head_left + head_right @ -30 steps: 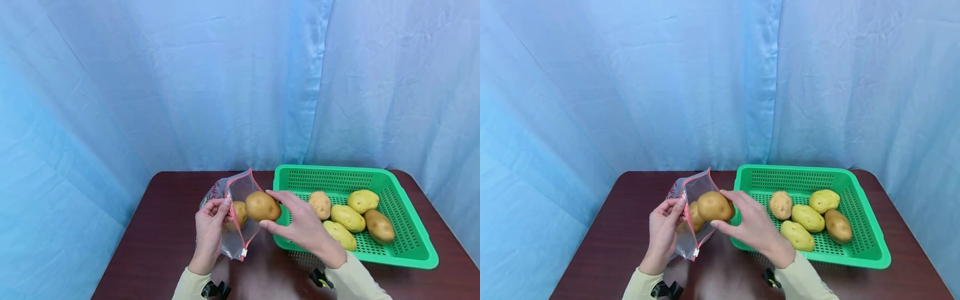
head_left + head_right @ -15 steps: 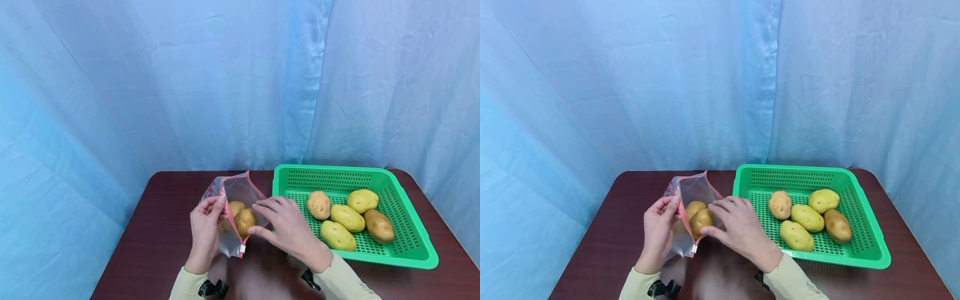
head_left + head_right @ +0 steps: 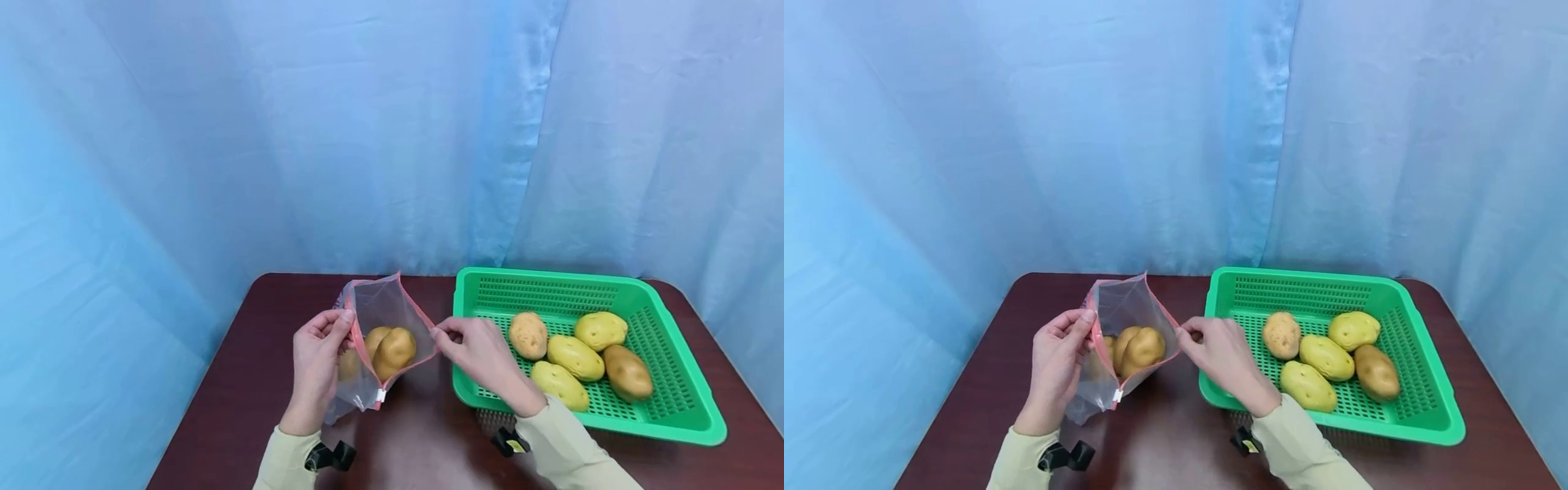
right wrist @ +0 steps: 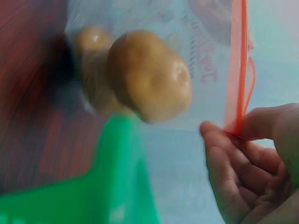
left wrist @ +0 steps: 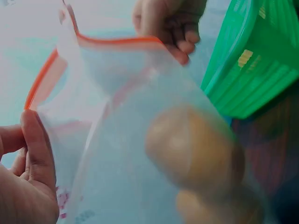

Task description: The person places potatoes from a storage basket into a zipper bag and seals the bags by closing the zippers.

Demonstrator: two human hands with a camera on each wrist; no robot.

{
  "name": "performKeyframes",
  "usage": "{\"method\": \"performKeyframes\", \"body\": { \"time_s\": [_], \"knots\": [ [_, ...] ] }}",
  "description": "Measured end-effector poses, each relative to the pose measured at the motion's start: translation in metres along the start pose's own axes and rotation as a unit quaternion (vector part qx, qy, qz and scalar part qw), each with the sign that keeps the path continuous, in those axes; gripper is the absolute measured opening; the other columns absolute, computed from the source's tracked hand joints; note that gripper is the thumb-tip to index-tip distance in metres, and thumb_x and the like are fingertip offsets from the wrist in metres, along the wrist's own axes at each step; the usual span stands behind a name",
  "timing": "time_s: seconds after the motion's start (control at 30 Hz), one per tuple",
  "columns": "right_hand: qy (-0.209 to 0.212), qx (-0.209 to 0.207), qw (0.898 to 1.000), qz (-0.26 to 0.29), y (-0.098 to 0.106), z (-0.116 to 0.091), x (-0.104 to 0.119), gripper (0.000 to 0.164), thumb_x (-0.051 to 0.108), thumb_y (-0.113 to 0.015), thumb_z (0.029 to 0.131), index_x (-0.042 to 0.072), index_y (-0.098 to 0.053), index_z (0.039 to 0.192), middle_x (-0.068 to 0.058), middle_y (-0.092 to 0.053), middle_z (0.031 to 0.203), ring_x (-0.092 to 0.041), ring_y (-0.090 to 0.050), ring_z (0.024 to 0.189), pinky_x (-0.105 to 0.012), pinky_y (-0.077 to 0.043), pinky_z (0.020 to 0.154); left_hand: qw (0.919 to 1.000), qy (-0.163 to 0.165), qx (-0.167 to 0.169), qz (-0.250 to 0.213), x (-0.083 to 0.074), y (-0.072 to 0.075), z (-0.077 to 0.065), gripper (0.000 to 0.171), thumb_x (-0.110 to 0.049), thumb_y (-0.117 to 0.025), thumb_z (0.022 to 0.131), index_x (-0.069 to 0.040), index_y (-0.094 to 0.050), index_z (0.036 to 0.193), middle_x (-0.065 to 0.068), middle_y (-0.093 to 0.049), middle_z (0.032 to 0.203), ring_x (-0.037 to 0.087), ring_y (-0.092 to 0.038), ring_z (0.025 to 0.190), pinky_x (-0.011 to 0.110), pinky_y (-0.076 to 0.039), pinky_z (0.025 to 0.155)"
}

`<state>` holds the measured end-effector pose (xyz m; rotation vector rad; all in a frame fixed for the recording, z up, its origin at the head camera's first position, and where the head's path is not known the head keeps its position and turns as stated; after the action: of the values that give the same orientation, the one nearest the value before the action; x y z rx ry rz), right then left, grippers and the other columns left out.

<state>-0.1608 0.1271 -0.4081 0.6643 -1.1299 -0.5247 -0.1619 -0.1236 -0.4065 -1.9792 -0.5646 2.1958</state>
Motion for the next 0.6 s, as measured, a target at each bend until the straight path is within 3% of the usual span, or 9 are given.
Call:
{"method": "performKeyframes", "body": {
  "time_s": [0.17, 0.33, 0.47, 0.6],
  "knots": [
    [0.008, -0.033, 0.996, 0.082, 0.004, 0.019, 0.03, 0.018, 0.026, -0.066, 0.101, 0.02, -0.079, 0.089, 0.014, -0.066, 0.068, -0.008, -0.055, 0.055, -0.028, -0.044, 0.051, 0.9977, -0.018, -0.007, 0.065, -0.026, 0.013, 0.016, 0.005, 0.002, -0.072, 0.093, 0.007, -0.071, 0.093, 0.003, -0.065, 0.069, 0.008, -0.059, 0.054, 0.021, -0.054, 0.052],
    [0.043, -0.06, 0.987, 0.144, 0.009, 0.035, 0.062, 0.016, 0.024, -0.067, 0.101, 0.017, -0.078, 0.092, 0.011, -0.069, 0.074, -0.009, -0.061, 0.062, -0.029, -0.048, 0.055, 0.991, -0.045, 0.013, 0.125, -0.051, 0.021, 0.024, 0.017, -0.004, -0.075, 0.094, 0.011, -0.07, 0.099, 0.004, -0.068, 0.071, 0.01, -0.061, 0.056, 0.025, -0.059, 0.057],
    [0.061, -0.057, 0.982, 0.167, 0.008, 0.039, 0.075, 0.014, 0.023, -0.07, 0.1, 0.016, -0.078, 0.09, 0.011, -0.069, 0.075, -0.009, -0.062, 0.063, -0.028, -0.049, 0.055, 0.9889, -0.026, 0.04, 0.141, -0.053, 0.026, 0.024, 0.02, -0.004, -0.073, 0.095, 0.014, -0.069, 0.103, 0.004, -0.069, 0.072, 0.011, -0.062, 0.056, 0.026, -0.06, 0.06],
    [0.062, -0.057, 0.981, 0.177, 0.005, 0.039, 0.074, 0.014, 0.022, -0.07, 0.1, 0.014, -0.078, 0.092, 0.01, -0.069, 0.074, -0.012, -0.061, 0.062, -0.027, -0.047, 0.052, 0.9909, -0.017, 0.03, 0.13, -0.049, 0.031, 0.021, 0.015, -0.002, -0.072, 0.096, 0.011, -0.07, 0.102, 0.003, -0.069, 0.072, 0.011, -0.062, 0.056, 0.026, -0.06, 0.061]
  ]
}}
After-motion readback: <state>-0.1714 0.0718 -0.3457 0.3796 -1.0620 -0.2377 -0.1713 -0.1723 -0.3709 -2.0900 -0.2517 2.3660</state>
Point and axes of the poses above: each hand's wrist, its own z-axis towards the middle knuckle, its own y-axis out of the back of the hand, x = y × z, the point moved 1 cm from there along z, towards the middle knuckle
